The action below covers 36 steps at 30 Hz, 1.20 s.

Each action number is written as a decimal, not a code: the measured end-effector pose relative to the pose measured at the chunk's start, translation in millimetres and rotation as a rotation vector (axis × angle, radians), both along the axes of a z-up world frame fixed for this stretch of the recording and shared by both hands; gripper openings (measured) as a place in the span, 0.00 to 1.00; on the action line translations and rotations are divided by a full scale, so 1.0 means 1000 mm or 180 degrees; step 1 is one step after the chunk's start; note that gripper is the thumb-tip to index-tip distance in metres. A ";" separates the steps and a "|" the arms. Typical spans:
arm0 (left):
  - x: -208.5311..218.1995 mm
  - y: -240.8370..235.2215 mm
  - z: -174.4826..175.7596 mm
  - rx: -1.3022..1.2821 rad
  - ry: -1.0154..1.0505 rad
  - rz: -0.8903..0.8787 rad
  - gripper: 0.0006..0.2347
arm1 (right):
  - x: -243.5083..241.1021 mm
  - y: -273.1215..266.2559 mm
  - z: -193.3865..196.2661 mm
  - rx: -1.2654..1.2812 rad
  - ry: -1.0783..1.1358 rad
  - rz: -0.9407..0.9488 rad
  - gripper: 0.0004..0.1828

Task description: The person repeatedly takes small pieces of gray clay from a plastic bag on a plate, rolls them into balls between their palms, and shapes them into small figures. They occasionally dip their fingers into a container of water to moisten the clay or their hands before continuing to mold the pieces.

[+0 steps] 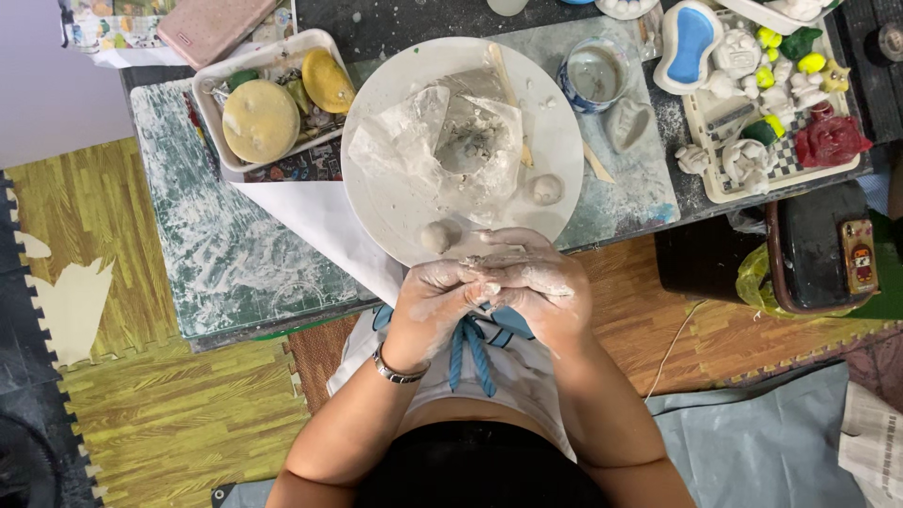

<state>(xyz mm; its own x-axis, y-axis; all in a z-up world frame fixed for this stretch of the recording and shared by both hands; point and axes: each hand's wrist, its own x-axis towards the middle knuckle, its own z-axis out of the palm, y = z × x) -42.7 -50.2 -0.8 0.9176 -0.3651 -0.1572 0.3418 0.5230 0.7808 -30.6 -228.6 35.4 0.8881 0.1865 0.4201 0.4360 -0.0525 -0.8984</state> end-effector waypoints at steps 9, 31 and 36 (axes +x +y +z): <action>-0.007 -0.010 0.013 0.0138 0.0041 0.0078 0.07 | -0.008 -0.002 0.000 -0.0016 0.0215 -0.0190 0.06; 0.012 0.005 0.036 0.0677 -0.0264 -0.0310 0.09 | 0.000 -0.014 0.035 -0.1829 -0.0934 -0.0439 0.25; 0.007 0.006 0.042 0.0980 -0.0744 -0.0088 0.08 | -0.002 -0.013 0.028 -0.1441 -0.0903 -0.0246 0.20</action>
